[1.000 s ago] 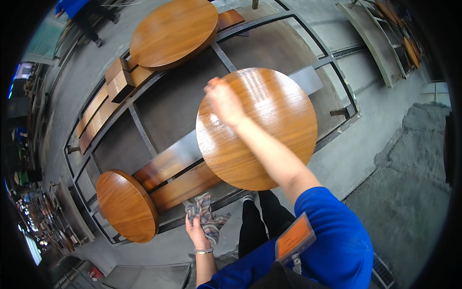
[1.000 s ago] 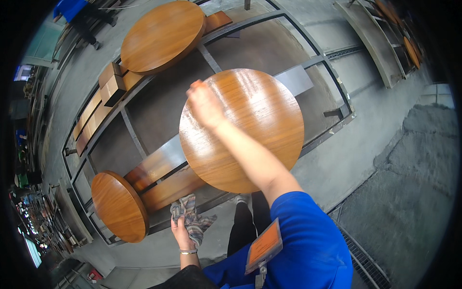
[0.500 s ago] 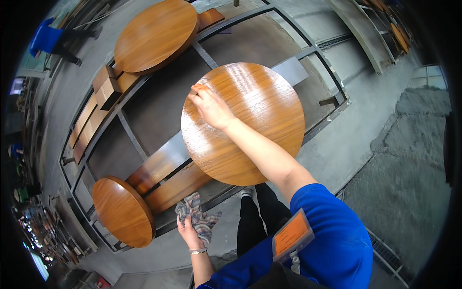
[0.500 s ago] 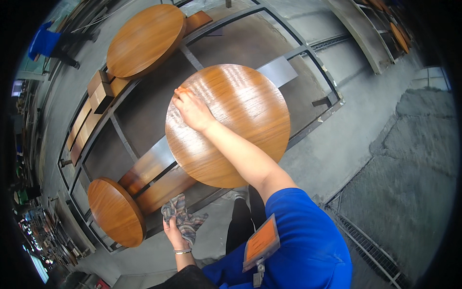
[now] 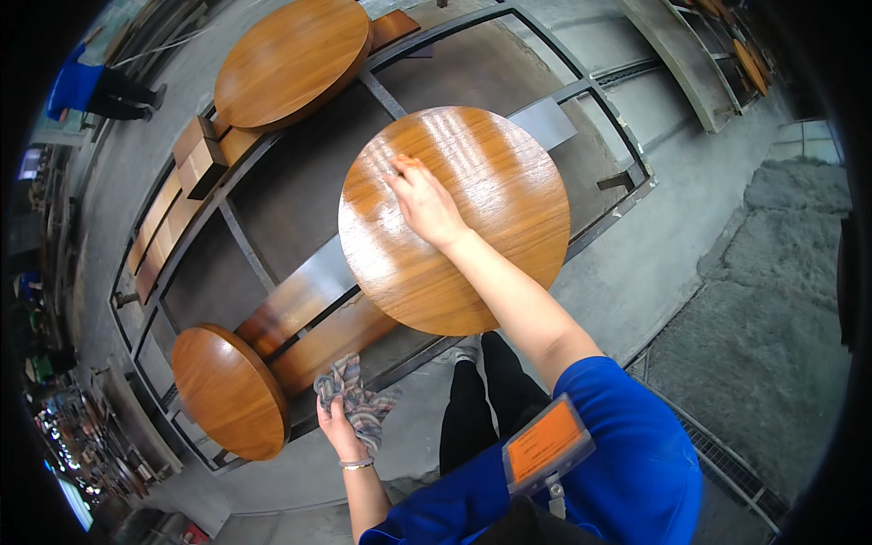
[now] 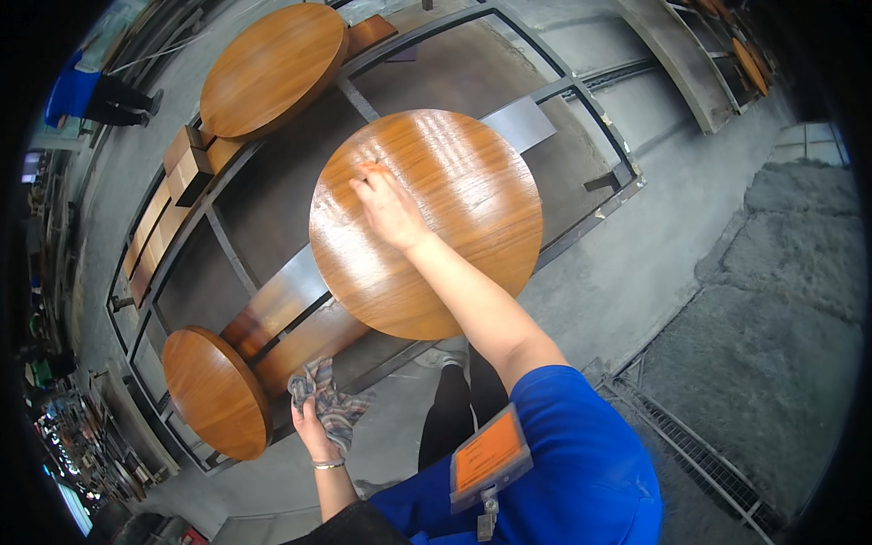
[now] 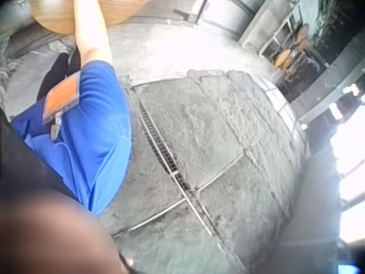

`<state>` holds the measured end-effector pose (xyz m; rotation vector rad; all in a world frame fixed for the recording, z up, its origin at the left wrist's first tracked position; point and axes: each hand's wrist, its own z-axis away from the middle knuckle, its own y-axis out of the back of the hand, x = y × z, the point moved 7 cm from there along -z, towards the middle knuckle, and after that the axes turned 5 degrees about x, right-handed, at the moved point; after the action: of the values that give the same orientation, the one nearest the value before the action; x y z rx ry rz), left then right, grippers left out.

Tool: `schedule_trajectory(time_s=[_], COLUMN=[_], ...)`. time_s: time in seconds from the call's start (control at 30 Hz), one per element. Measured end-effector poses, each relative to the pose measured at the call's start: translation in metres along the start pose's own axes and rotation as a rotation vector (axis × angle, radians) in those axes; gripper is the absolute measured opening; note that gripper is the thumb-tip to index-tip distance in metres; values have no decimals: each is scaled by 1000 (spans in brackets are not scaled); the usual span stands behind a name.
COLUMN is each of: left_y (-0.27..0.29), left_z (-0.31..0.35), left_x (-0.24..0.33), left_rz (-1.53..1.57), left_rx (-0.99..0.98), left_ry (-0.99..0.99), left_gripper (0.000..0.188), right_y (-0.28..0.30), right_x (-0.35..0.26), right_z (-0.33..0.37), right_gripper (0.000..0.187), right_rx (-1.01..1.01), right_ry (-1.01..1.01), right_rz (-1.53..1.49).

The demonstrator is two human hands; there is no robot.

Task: The person rubs a small dark pad over the surface of a round wooden tabletop, then wipes it with a cloth. They repeat this process on a second tabletop. The person works in a workshop with other workers visible in the background.

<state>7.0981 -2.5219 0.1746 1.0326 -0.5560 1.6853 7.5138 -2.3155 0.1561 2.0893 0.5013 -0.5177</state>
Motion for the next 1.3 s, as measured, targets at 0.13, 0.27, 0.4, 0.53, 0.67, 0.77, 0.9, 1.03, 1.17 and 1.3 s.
schedule_trajectory(time_s=[0.13,0.27,0.4,0.53,0.67,0.77,0.9,1.03,1.17,1.3], left_y=[14,38,36,23,30,44,50,30,13,23], left_z=[-4,-8,-9,-12,-13,-11,-12,-16,-15,-15], left_x=[-1,-2,-5,-2,-3,-2,-1,2,2,3], left_rz=[20,13,104,65,22,83,93,82,30,13], left_rx=[2,65,40,39,47,61,88,73,16,0], left_ry=[11,8,32,-36,-24,0,-9,-51,-38,-58], left_gripper=[36,37,37,33,35,38,36,34,36,38], right_y=[68,117,3,-97,-53,35,9,-95,-70,99], right_x=[64,102,14,-119,-57,16,16,-88,-52,66], right_z=[17,34,34,34,38,22,26,7,31,65], right_gripper=[25,24,26,23,35,34,34,31,46,26], right_rx=[31,334,235,-95,-106,140,315,26,-160,145], right_ry=[-365,-434,-407,-26,-605,-533,-757,-434,-681,-495], right_rz=[142,453,-35,9,-484,77,-251,-332,-583,208])
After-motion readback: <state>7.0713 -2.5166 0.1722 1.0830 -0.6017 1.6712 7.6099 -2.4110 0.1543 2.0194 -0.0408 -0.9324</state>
